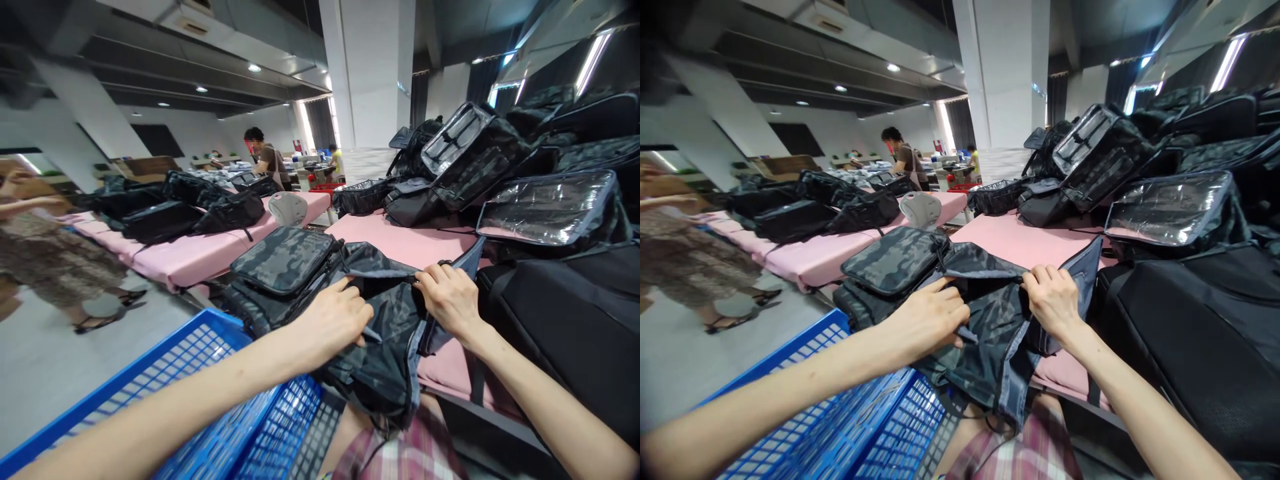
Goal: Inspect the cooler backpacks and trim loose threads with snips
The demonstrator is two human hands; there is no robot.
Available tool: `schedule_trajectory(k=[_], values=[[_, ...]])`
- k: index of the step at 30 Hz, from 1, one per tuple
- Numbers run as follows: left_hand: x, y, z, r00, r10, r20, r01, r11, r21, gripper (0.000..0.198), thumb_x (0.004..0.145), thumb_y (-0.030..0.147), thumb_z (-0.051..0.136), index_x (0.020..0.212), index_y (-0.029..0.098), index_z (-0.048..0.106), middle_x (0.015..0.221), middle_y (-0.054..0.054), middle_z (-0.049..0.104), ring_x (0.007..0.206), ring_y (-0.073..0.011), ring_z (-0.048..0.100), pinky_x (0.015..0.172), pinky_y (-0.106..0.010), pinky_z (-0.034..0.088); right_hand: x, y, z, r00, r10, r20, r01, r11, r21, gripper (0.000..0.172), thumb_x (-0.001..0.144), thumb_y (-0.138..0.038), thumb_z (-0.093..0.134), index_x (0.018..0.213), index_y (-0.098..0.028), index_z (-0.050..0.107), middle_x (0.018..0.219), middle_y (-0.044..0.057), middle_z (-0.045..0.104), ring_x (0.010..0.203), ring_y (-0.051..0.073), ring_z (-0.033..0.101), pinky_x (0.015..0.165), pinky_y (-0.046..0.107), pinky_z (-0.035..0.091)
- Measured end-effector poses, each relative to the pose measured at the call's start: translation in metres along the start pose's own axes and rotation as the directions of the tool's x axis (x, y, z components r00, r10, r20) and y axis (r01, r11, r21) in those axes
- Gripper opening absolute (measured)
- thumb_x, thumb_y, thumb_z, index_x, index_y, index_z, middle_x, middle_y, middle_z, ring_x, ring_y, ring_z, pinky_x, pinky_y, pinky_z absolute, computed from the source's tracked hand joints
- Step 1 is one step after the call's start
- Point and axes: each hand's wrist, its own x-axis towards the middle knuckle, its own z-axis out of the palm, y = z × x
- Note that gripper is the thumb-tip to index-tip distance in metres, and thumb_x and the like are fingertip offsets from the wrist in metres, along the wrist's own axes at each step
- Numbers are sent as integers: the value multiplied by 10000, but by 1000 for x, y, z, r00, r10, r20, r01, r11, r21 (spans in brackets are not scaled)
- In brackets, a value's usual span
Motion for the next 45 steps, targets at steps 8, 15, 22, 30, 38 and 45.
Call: schedule_trajectory(k=[8, 15, 22, 30, 38, 45], values=[[-24, 31, 26, 739, 36, -673, 42, 994, 100, 198, 796, 59, 467, 632, 147, 533, 601, -28, 589, 696, -148, 576, 759, -323, 471, -15, -8, -32, 949, 181, 259, -309, 702, 641, 136, 827, -306, 565, 880, -211, 646, 864, 6, 668, 774, 146, 608, 682, 234, 408], [-23, 28, 34, 714, 82, -695, -9, 994, 109, 215, 795, 73, 443, 609, 136, 530, 562, -33, 579, 655, -154, 580, 681, -312, 449, -26, -45, -51, 918, 129, 374, -385, 516, 765, 132, 812, -290, 558, 867, -205, 642, 860, 19, 663, 772, 157, 610, 701, 254, 431], [-27, 29, 34, 708, 133, -694, -35, 988, 153, 220, 803, 101, 445, 599, 143, 517, 534, -14, 546, 636, -155, 580, 594, -284, 367, -14, -47, -53, 863, 94, 496, -481, 450, 752, 171, 776, -335, 560, 743, -194, 650, 749, 17, 660, 693, 162, 593, 627, 252, 421], [-27, 29, 38, 691, 159, -705, -64, 985, 159, 204, 789, 114, 448, 610, 145, 540, 547, -18, 558, 662, -165, 586, 578, -280, 347, 6, -54, -54, 808, 87, 583, -532, 532, 658, 196, 749, -355, 555, 785, -212, 685, 791, 12, 689, 742, 188, 612, 655, 271, 418], [-29, 29, 38, 683, 161, -713, -81, 986, 145, 174, 762, 108, 484, 600, 139, 541, 547, -23, 559, 644, -170, 581, 560, -283, 335, 8, -55, -52, 826, 45, 561, -497, 527, 690, 194, 777, -326, 529, 679, -199, 640, 669, -16, 652, 640, 143, 587, 604, 241, 401], [-30, 31, 42, 690, 159, -706, -87, 987, 137, 186, 782, 117, 472, 612, 137, 546, 567, -27, 559, 667, -175, 576, 567, -288, 334, 1, -56, -55, 867, 64, 494, -449, 529, 720, 149, 767, -319, 562, 767, -196, 646, 773, 7, 660, 719, 164, 587, 663, 267, 416]])
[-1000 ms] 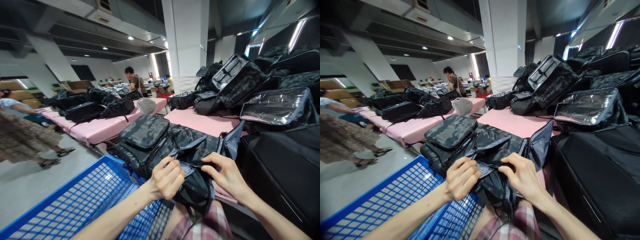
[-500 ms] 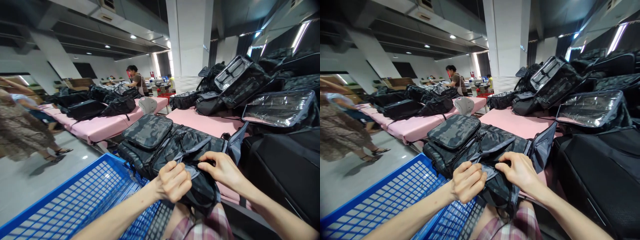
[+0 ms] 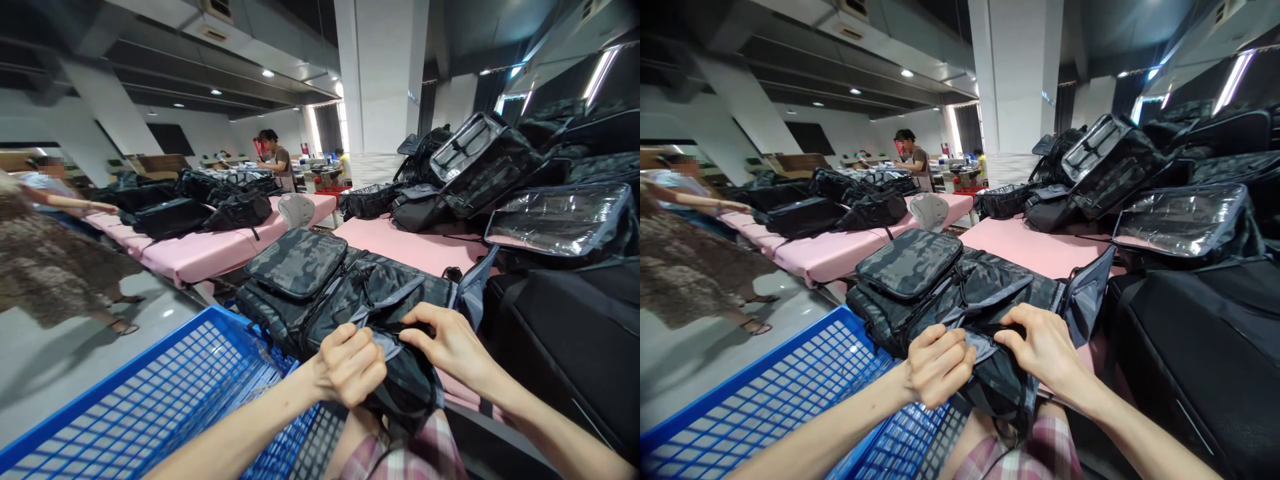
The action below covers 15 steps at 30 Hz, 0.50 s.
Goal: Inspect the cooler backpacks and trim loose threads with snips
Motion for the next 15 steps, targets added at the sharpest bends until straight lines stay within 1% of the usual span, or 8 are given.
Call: schedule_trajectory(k=[3, 5, 6, 8, 10, 11, 12, 15], values=[[2, 1, -8, 998, -46, 31, 47, 999, -15, 175, 798, 105, 475, 650, 137, 561, 584, -16, 560, 702, -155, 570, 615, -284, 356, 0, 9, -7, 999, -8, -34, 12, 991, 132, 180, 783, -329, 540, 721, -187, 630, 716, 5, 638, 676, 150, 568, 629, 256, 412], [11, -4, -17, 983, -171, 65, 175, 983, -57, 99, 817, 189, 526, 747, 154, 588, 680, -18, 593, 836, -171, 571, 735, -309, 386, 1, 24, -14, 981, 69, -181, -24, 970, 240, 193, 764, -363, 562, 759, -182, 629, 735, 12, 633, 687, 150, 562, 631, 254, 417], [17, -8, -20, 959, -272, 74, 278, 958, -75, 119, 809, 277, 566, 835, 166, 596, 781, -36, 614, 949, -203, 550, 814, -346, 385, 2, 34, -16, 956, 115, -270, -37, 960, 279, 208, 743, -378, 586, 794, -181, 626, 765, 17, 630, 710, 153, 561, 646, 257, 420], [30, -15, -21, 862, -499, 88, 506, 857, -95, 451, 728, 467, 630, 1058, 173, 543, 1020, -103, 593, 1143, -285, 444, 923, -443, 352, 3, 51, -16, 888, 201, -413, -50, 936, 349, 270, 692, -397, 638, 847, -178, 612, 788, 17, 608, 725, 152, 547, 665, 264, 422], [41, -18, -14, 751, -638, 172, 658, 745, -110, 730, 652, 517, 674, 1219, 135, 419, 1140, -167, 539, 1178, -314, 414, 930, -474, 369, 3, 65, -11, 836, 278, -473, -56, 901, 430, 333, 650, -402, 676, 882, -177, 596, 752, 1, 566, 697, 139, 524, 653, 261, 421], [44, -16, -7, 719, -641, 268, 685, 718, -121, 753, 652, 475, 688, 1246, 126, 384, 1144, -172, 539, 1144, -302, 448, 920, -470, 387, 3, 70, -6, 812, 309, -495, -53, 884, 464, 355, 637, -399, 688, 898, -178, 591, 733, -9, 545, 683, 131, 512, 645, 257, 419], [44, -12, 0, 710, -592, 381, 677, 723, -139, 695, 670, 406, 687, 1238, 137, 390, 1131, -159, 555, 1101, -283, 485, 917, -471, 394, 3, 74, -2, 788, 333, -517, -49, 872, 488, 369, 629, -394, 696, 910, -180, 588, 721, -17, 528, 673, 125, 501, 640, 254, 416], [36, 8, 17, 692, -357, 627, 590, 781, -206, 388, 729, 165, 594, 1103, 201, 496, 1121, -86, 589, 1079, -233, 507, 1010, -532, 275, 5, 81, 6, 760, 360, -541, -42, 858, 512, 358, 625, -369, 705, 909, -181, 597, 717, -20, 521, 669, 118, 490, 636, 249, 412]])
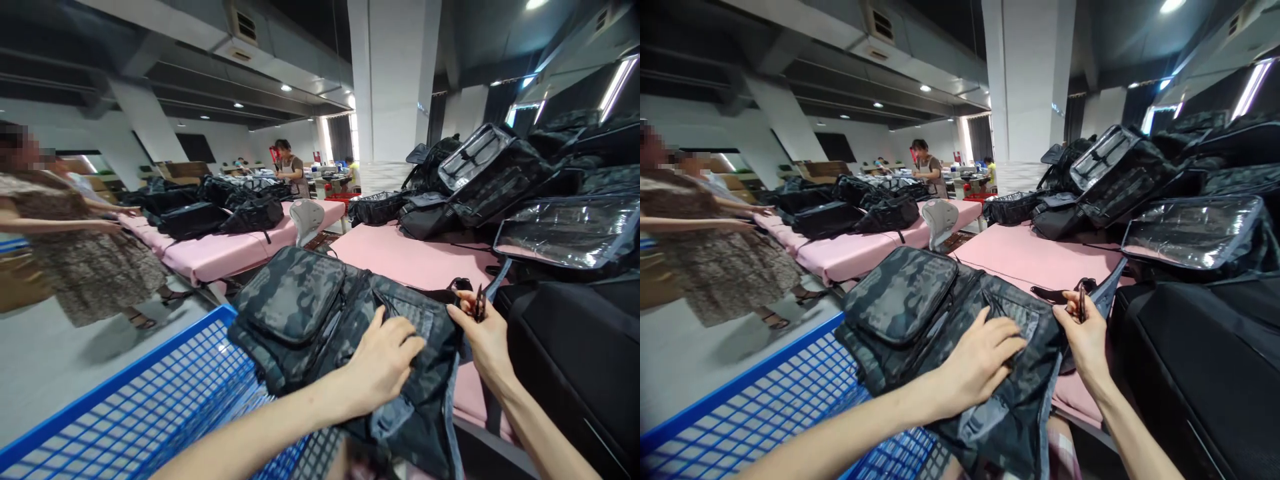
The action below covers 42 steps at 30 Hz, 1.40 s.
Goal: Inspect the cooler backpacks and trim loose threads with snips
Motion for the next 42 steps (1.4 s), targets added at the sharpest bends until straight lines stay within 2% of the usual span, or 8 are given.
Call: schedule_trajectory(k=[6, 13, 21, 24, 27, 33, 39, 42], values=[[-9, 2, 20, 994, 3, 109, 1, 999, -36, 254, 759, 77, 490, 974, 202, 541, 946, -29, 646, 919, -160, 569, 982, -438, 294, 7, 12, -9, 992, 44, 115, -48, 998, 28, 361, 605, -364, 722, 894, -170, 631, 785, 20, 595, 712, 143, 535, 659, 271, 438], [4, -7, 30, 996, -49, 77, 59, 990, -130, 190, 742, 58, 497, 864, 185, 568, 823, -15, 651, 800, -147, 579, 858, -369, 326, -24, 22, -46, 998, 59, -38, -63, 992, -112, 314, 687, -442, 645, 815, -155, 636, 788, 50, 652, 719, 170, 590, 672, 290, 465], [8, -8, 19, 996, -22, 83, 28, 997, -73, 141, 772, 172, 581, 910, 199, 588, 836, 0, 660, 758, -146, 581, 785, -346, 321, -16, 15, -23, 997, 13, 81, 15, 942, -334, 316, 772, -453, 529, 725, -155, 622, 668, 15, 614, 624, 144, 543, 585, 240, 403], [22, -2, 8, 998, 28, -54, -29, 1000, -4, 229, 764, 396, 623, 879, 198, 619, 801, -4, 674, 723, -154, 576, 693, -321, 316, -12, 13, -22, 996, -3, 93, 34, 940, -340, 309, 809, -409, 467, 717, -153, 613, 630, 3, 580, 598, 130, 507, 561, 229, 371], [51, 3, 10, 976, 86, -198, -68, 993, 97, 182, 829, 362, 553, 851, 206, 643, 865, -17, 682, 800, -169, 579, 697, -327, 315, -10, 13, -31, 993, -34, 117, 76, 922, -379, 271, 815, -362, 456, 749, -157, 620, 636, -3, 580, 592, 128, 503, 563, 226, 358], [96, 2, 45, 999, 28, -19, -27, 998, 51, 164, 821, 262, 566, 964, 218, 633, 927, -16, 670, 851, -180, 582, 723, -320, 370, -2, -2, -41, 983, -102, 154, 160, 890, -427, 215, 807, -299, 462, 682, -171, 580, 617, -14, 566, 580, 121, 498, 557, 217, 350], [97, -3, 51, 997, -66, -43, 63, 996, -60, 133, 801, 205, 535, 789, 204, 668, 812, -13, 658, 778, -166, 568, 662, -285, 394, 4, -30, -25, 890, -190, 414, 391, 786, -479, 181, 744, -153, 456, 746, -183, 635, 718, 14, 655, 646, 142, 573, 612, 226, 375], [98, -6, 50, 988, -150, -29, 140, 966, -219, 164, 803, 216, 527, 812, 221, 690, 844, -3, 686, 789, -153, 594, 687, -255, 422, 7, -29, -30, 940, -164, 298, 310, 773, -553, 192, 791, -267, 487, 814, -201, 667, 809, 32, 686, 726, 167, 609, 644, 239, 391]])
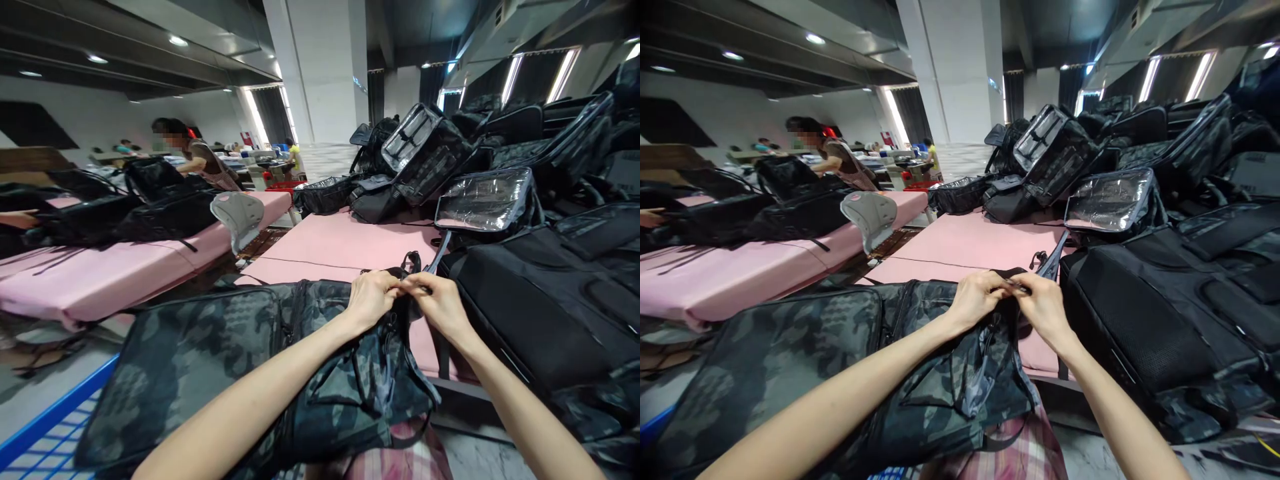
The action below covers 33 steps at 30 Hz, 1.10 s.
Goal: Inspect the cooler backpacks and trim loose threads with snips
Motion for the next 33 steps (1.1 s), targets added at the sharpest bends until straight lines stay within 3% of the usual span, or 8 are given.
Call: schedule_trajectory(k=[5, 8, 11, 17, 20, 23, 27, 33], values=[[4, -2, -5, 991, -121, 61, 126, 987, -96, 199, 829, 242, 498, 863, 208, 691, 882, -19, 709, 818, -161, 624, 755, -249, 438, -1, 16, 3, 967, 256, 2, -255, 964, -74, 282, 735, -451, 563, 750, -198, 686, 688, 35, 668, 658, 184, 587, 584, 256, 354], [4, 0, -8, 988, -134, 78, 141, 986, -86, 194, 829, 233, 484, 828, 194, 675, 820, -23, 703, 777, -162, 624, 718, -248, 432, -1, 20, 11, 940, 339, 27, -335, 910, 243, 209, 653, -376, 612, 647, -174, 665, 609, 16, 616, 611, 154, 526, 562, 247, 330], [3, 0, -9, 990, -106, 95, 116, 987, -108, 179, 824, 238, 478, 780, 195, 646, 782, -9, 691, 750, -158, 619, 692, -246, 423, -3, 23, 19, 908, 402, 121, -403, 751, 524, 203, 597, -351, 615, 558, -152, 596, 515, -13, 520, 490, 99, 414, 484, 232, 294], [10, 3, -6, 979, -125, 163, 153, 973, -174, 186, 812, 231, 437, 717, 196, 593, 730, 3, 676, 690, -142, 608, 663, -237, 429, -27, 27, 31, 857, 464, 224, -482, 569, 666, 302, 600, -452, 592, 598, -157, 526, 435, -75, 323, 381, 48, 205, 379, 216, 180], [8, 9, -2, 970, -182, 158, 210, 961, -180, 200, 808, 213, 405, 665, 184, 543, 650, -6, 652, 612, -138, 594, 633, -247, 432, -51, 25, 33, 866, 468, 175, -446, 568, 691, 307, 645, -441, 616, 610, -148, 533, 493, -47, 388, 431, 55, 263, 409, 211, 215], [-11, 15, 9, 944, -251, 215, 312, 891, -330, 188, 794, 211, 406, 636, 179, 501, 602, -5, 624, 563, -129, 591, 579, -238, 438, -83, 25, 32, 894, 439, 90, -387, 653, 651, 287, 707, -405, 605, 604, -147, 535, 566, -19, 452, 526, 83, 364, 490, 217, 303], [-53, 21, 33, 807, -404, 430, 590, 519, -619, 157, 773, 214, 470, 623, 165, 465, 546, 10, 583, 523, -106, 587, 522, -202, 442, -127, 25, 26, 901, 413, 136, -409, 700, 585, 279, 722, -379, 587, 574, -154, 515, 575, -9, 469, 571, 109, 418, 541, 229, 354], [-100, 11, 64, 422, -605, 676, 819, -65, -570, 150, 744, 98, 500, 618, 155, 441, 400, 66, 418, 425, -86, 512, 526, -241, 492, -193, 31, 22, 861, 475, 179, -505, 761, 408, 244, 748, -358, 559, 618, -152, 578, 596, 6, 551, 567, 121, 477, 533, 223, 376]])
